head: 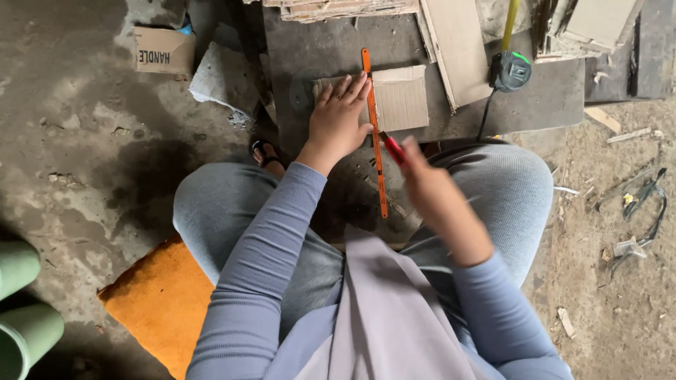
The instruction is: The person measures and cuts pieces of cardboard using a tape measure, ruler, and utility knife. They repeatedly measure, align the ruler, and slice the cardboard into smaller rectangular pieces.
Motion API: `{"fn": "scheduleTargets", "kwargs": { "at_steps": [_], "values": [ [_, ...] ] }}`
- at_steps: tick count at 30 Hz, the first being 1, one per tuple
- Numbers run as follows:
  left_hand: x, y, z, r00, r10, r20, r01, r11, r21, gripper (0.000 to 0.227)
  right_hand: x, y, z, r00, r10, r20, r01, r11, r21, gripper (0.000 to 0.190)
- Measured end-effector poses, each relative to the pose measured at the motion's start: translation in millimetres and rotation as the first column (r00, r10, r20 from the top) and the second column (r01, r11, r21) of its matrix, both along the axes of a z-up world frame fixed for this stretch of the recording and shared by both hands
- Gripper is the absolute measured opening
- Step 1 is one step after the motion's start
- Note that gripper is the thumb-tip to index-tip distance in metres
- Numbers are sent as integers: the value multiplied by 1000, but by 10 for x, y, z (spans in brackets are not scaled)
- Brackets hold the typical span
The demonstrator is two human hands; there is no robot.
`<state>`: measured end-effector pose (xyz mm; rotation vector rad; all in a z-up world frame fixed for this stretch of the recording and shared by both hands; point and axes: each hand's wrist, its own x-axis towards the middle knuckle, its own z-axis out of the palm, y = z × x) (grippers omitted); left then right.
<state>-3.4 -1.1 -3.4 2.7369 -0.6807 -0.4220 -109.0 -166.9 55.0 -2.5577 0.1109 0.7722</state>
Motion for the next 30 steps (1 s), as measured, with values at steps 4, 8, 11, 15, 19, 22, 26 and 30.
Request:
{"fn": "scheduleTargets", "kwargs": {
  "at_steps": [4,8,11,15,19,22,26,30],
  "values": [
    [-10,8,89,999,-8,-38,9,1000,25,69,415,-113,450,957,46,286,-70,995,76,22],
    [14,11,-4,1000,-7,9,7,1000,1,70,864,-226,405,965,116,234,-134,989,64,21],
    [-7,21,-69,998,-14,60,15,1000,-15,72,1118,-249,-105,853,5,521,-135,968,212,14],
    [24,23,-68,995,-19,96,21,1000,-19,71,1326,-260,-612,712,10,702,-49,998,35,36],
    [0,27,-71,991,-18,135,18,1000,6,70,1297,-215,-513,706,178,685,-67,980,-185,34],
    [9,28,-61,984,-4,181,11,999,-40,73,1315,-213,-422,738,242,629,-36,946,-322,34],
    [13,27,-57,992,-9,126,10,1000,-8,72,1341,-207,-410,733,219,643,-68,965,-251,37],
    [9,23,-59,988,-7,157,13,999,-36,73,1326,-208,-423,757,312,574,-78,916,-394,36]
  ]
}}
